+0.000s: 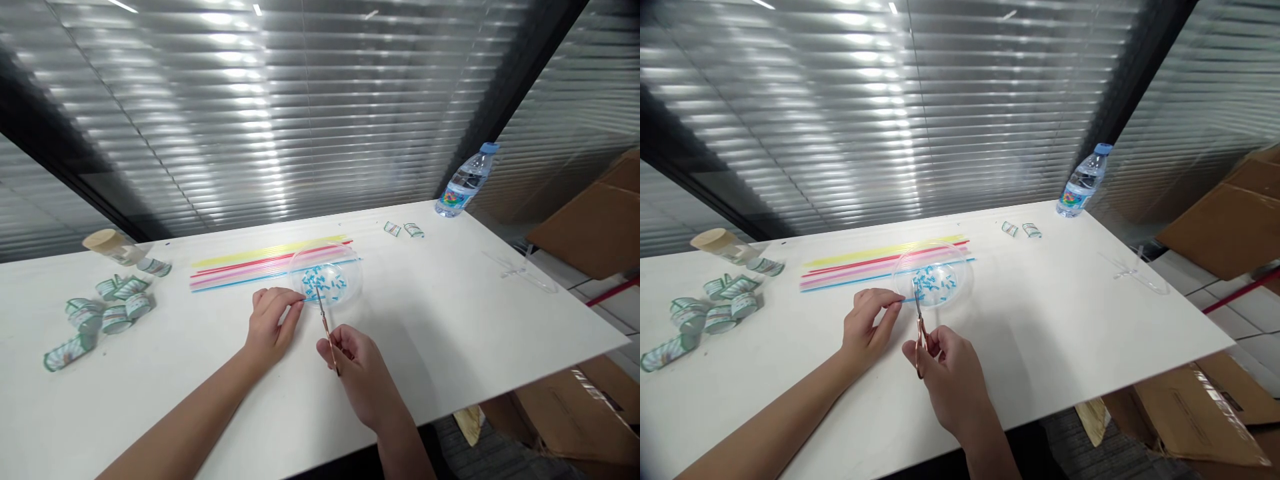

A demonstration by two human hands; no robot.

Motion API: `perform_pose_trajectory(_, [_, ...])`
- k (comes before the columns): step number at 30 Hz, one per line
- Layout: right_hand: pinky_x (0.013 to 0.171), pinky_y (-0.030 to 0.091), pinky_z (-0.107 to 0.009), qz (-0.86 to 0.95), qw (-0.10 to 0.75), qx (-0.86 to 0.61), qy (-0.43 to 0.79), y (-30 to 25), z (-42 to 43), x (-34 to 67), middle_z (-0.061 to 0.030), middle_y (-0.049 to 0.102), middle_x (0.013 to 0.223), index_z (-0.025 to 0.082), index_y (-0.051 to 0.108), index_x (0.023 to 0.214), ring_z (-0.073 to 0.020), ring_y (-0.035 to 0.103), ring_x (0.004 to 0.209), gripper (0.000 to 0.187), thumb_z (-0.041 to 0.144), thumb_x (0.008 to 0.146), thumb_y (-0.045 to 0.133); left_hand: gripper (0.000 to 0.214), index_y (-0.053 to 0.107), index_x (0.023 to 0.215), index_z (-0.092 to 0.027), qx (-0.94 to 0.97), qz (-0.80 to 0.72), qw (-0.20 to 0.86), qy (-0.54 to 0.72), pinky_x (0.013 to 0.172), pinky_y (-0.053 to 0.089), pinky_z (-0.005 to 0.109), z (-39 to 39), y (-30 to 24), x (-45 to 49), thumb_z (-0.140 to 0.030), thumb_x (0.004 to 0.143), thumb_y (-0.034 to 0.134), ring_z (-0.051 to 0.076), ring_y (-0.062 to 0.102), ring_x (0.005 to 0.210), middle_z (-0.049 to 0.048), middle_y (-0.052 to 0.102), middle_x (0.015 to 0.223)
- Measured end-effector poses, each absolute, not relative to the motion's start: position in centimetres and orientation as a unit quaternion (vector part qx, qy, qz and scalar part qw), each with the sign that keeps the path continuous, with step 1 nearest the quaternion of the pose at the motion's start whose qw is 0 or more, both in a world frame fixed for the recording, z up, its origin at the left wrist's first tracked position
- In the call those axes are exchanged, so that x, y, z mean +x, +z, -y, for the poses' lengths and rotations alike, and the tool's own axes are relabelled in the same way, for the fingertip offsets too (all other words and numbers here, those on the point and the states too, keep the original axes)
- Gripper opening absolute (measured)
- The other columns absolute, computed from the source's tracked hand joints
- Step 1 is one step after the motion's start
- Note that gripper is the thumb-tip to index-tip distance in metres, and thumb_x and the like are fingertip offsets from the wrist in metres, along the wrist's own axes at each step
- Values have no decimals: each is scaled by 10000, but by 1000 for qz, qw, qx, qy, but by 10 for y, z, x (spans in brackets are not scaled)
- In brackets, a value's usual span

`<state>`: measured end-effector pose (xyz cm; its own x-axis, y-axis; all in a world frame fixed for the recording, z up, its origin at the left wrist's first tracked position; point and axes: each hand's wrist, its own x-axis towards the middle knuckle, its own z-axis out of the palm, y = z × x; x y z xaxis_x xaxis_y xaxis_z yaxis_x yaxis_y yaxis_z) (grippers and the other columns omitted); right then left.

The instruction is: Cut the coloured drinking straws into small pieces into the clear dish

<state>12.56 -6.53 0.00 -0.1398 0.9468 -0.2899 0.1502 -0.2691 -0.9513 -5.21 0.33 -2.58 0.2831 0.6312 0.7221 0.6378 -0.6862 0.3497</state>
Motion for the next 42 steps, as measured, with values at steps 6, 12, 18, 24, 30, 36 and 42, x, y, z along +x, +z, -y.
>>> perform_pose_trajectory(6, [517,257,-246,498,350,-556,566,-1,65,125,29,517,612,178,501,681,-102,415,559,445,586,842,578,149,603,985,-221,-805,396,1,-441,769,398,331,-4,-26,-52,-143,899,510,146,627,794,16,681,847])
perform_pose_trajectory(12, [516,262,-245,496,355,-554,567,-1,66,125,30,510,615,179,503,683,-102,403,559,444,586,843,577,157,602,991,-224,-809,394,6,-436,767,398,333,-3,-25,-53,-144,902,501,150,626,801,18,685,854])
perform_pose_trajectory(18, [516,263,-245,494,355,-555,567,-1,65,125,31,501,613,179,501,683,-101,393,557,439,579,847,574,168,598,994,-224,-810,392,9,-436,772,396,329,-3,-25,-52,-122,891,513,144,626,801,12,682,858])
perform_pose_trajectory(24, [521,269,-245,494,359,-554,566,-1,65,125,33,484,610,182,493,677,-103,370,560,431,569,850,572,157,605,1004,-230,-806,408,1,-429,787,397,338,-4,-28,-53,-172,908,495,155,630,815,22,688,873])
perform_pose_trajectory(30, [517,267,-242,491,363,-561,558,-1,65,125,33,474,602,184,478,663,-102,365,552,431,560,852,570,161,586,1043,-232,-802,416,6,-428,793,395,346,-3,-27,-52,-183,902,527,146,607,782,21,678,893])
perform_pose_trajectory(36, [518,274,-239,489,363,-562,560,-2,64,125,35,469,604,187,469,667,-101,360,554,430,562,849,571,120,588,983,-221,-799,408,10,-442,774,388,341,-3,-24,-51,-160,889,545,138,596,743,11,667,847])
perform_pose_trajectory(42, [524,286,-240,488,363,-565,558,-2,64,124,34,476,609,188,463,669,-103,377,559,418,549,844,580,131,588,974,-219,-798,405,12,-446,770,385,338,-3,-24,-51,-136,886,536,135,603,750,11,666,846])
